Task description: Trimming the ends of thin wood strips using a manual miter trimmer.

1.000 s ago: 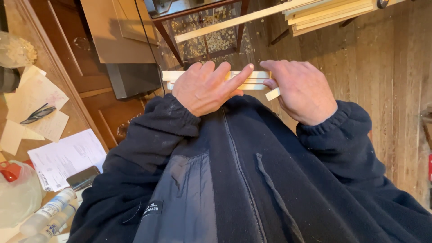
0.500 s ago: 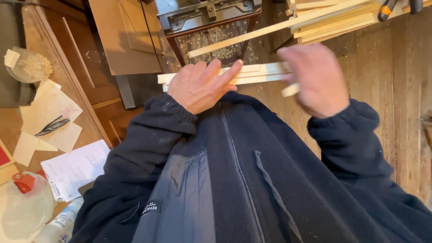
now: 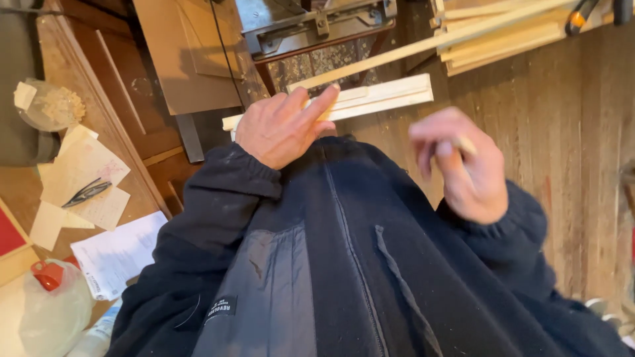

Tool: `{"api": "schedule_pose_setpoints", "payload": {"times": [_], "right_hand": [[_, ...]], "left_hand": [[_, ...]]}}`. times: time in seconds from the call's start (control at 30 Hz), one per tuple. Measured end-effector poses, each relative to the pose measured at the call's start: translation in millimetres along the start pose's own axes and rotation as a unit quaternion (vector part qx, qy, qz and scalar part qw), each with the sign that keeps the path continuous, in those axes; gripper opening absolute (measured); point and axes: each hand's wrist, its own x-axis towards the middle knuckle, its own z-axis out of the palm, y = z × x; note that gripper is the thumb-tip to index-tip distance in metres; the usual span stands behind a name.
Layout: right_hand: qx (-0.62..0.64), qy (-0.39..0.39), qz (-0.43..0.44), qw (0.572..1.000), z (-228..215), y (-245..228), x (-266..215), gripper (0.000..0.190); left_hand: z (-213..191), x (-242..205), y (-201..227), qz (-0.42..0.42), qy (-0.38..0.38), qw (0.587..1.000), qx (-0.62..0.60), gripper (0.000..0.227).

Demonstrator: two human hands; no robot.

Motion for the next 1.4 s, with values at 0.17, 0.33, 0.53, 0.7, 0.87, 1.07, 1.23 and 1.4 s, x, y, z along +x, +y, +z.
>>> {"api": "schedule_pose_setpoints", "payload": {"times": [0.17, 0.33, 0.53, 0.7, 0.87, 1.07, 1.23, 1.4], "right_hand": [[-0.048, -0.229, -0.101, 0.967, -1, -80, -17, 0.029], [0.103, -0.535, -0.214, 0.811, -11, -47, -45, 0.019], [-0.320, -0.256, -0.268, 0.872, 23, -116, 55, 0.070], [-0.614, -0.131, -0.252, 0.736, 7, -22, 82, 0.086], [-0.719, -0.145, -0.147, 0.664, -6, 54, 91, 0.014], [-0.629, -0.088, -0.242, 0.734, -5, 75, 99, 0.023], [-0.649, -0.114, -0.202, 0.725, -8, 89, 102, 0.023], [-0.615, -0.074, -0.232, 0.750, -1, 82, 103, 0.010]], "left_hand": [[-8, 12, 2, 0.022, 0.009, 1.000, -0.012, 0.058], [-13, 16, 0, 0.019, 0.001, 1.000, -0.017, 0.059], [-17, 12, 0, 0.022, 0.034, 0.999, -0.018, 0.059], [-17, 10, 0, 0.013, 0.035, 0.999, -0.006, 0.060], [-16, 13, 2, 0.012, 0.025, 0.999, 0.020, 0.058], [-8, 17, 5, 0.008, -0.004, 0.999, 0.037, 0.058], [0, 39, 17, -0.008, -0.027, 0.999, 0.016, 0.067], [21, 57, 38, 0.006, 0.063, 0.998, 0.018, 0.058]]}}
